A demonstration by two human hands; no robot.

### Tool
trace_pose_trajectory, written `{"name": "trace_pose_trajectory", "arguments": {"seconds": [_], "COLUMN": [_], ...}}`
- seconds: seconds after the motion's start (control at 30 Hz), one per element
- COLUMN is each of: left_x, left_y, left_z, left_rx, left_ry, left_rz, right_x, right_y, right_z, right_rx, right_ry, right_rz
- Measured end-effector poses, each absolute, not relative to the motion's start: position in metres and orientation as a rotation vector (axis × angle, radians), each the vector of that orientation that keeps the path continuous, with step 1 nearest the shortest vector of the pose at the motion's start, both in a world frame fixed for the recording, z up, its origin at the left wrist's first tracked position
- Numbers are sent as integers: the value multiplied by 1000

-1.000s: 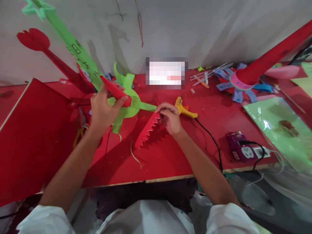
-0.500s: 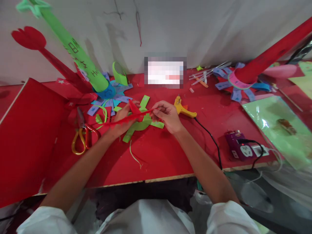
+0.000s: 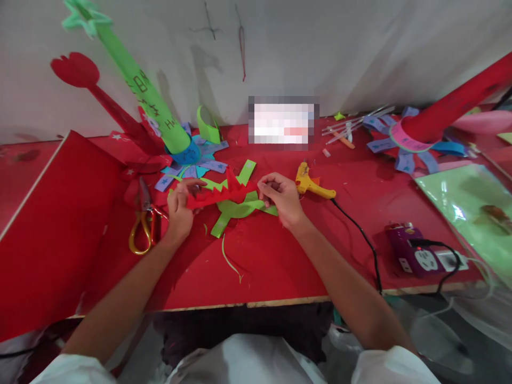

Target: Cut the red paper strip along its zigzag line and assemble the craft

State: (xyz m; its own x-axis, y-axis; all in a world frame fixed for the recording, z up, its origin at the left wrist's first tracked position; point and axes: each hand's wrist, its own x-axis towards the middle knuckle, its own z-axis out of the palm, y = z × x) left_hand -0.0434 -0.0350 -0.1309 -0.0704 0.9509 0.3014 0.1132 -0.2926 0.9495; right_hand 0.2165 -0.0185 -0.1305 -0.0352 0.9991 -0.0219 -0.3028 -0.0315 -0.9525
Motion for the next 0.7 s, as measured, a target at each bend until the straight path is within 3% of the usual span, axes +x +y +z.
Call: {"name": "trace_pose_trajectory", "arguments": {"seconds": [0.37,0.7], "left_x": [-48,-79], "left_y": [-32,-20], "left_z": [-128,-133], "left_rx": [1596,1969], "left_ry": [1124,1254], "left_rz": [1361,744], "right_x": [225,232], "right_y": [-11,-11], "right_z": [-142,-141], "right_rx": [-1071,-1240], "right_ry": [-1023,-1279], "right_rz": [1277,1233]}}
